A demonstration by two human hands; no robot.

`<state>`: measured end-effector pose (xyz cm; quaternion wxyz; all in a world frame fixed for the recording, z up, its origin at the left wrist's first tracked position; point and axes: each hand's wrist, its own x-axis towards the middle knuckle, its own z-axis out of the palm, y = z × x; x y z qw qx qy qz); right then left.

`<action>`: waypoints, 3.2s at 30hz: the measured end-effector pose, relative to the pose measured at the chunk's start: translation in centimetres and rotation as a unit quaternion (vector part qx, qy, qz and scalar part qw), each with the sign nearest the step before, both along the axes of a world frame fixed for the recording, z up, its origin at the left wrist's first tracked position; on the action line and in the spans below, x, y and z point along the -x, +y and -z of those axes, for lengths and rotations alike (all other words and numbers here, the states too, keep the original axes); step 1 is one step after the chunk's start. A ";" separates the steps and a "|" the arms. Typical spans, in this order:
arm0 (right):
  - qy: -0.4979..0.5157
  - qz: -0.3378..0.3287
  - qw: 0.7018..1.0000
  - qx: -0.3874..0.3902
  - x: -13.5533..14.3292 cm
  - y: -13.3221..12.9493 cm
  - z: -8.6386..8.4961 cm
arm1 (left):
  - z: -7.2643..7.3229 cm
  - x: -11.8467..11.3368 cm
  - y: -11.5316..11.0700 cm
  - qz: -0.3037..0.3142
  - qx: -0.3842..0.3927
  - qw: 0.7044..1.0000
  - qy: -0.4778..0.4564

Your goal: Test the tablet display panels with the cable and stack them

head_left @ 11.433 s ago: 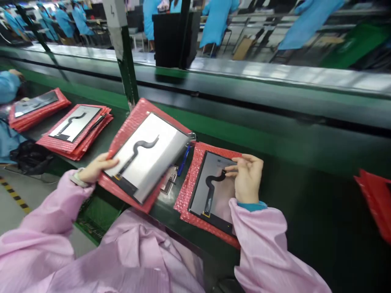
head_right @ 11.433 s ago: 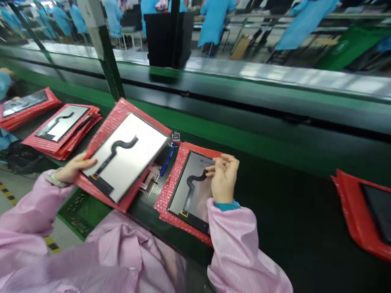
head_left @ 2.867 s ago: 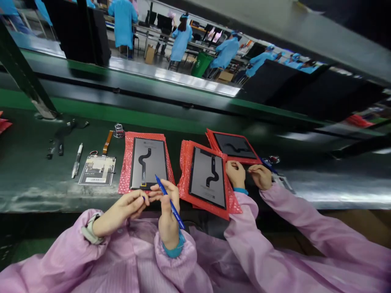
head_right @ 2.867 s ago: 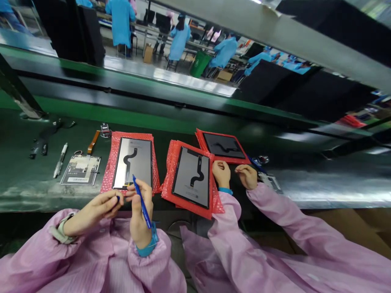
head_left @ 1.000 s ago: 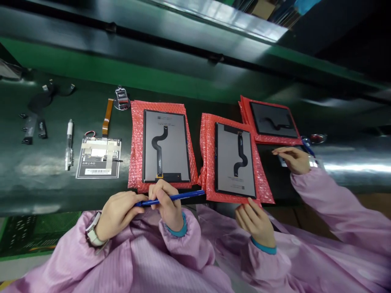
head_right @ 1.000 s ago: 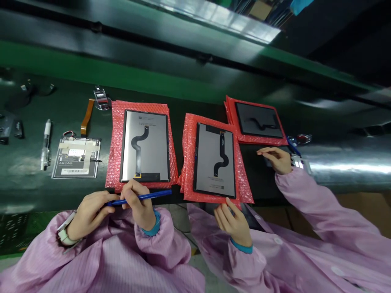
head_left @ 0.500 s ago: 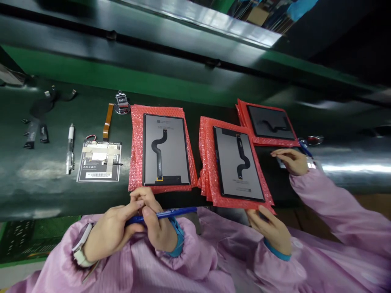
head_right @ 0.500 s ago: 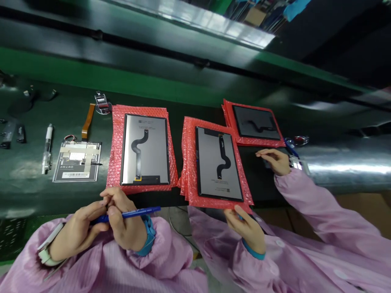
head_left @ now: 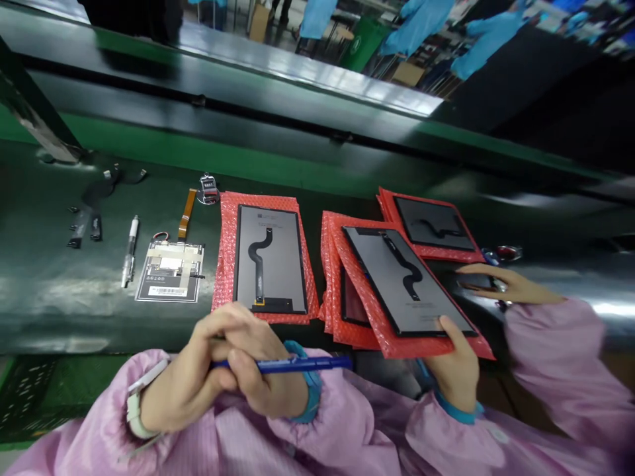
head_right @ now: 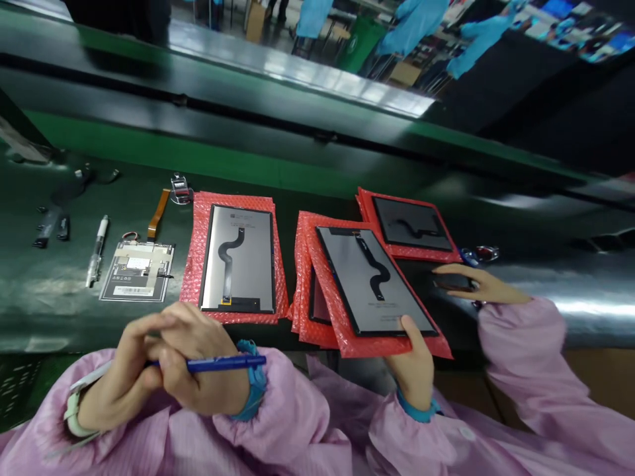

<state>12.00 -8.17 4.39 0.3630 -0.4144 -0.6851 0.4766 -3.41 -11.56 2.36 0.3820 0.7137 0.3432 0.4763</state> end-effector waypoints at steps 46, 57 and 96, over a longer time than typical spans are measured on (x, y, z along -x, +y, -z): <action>-0.361 -0.017 0.925 -0.118 -1.6 11.7 5.2 | 2.8 7.2 17.4 -0.270 0.073 0.844 0.457; -0.371 -0.087 0.922 -0.071 -2.8 10.4 4.8 | 4.4 6.8 17.3 -0.175 0.054 0.980 -0.080; -0.038 0.129 0.985 -0.104 -1.2 9.0 6.0 | 2.8 5.4 15.3 -0.075 -0.050 0.974 0.209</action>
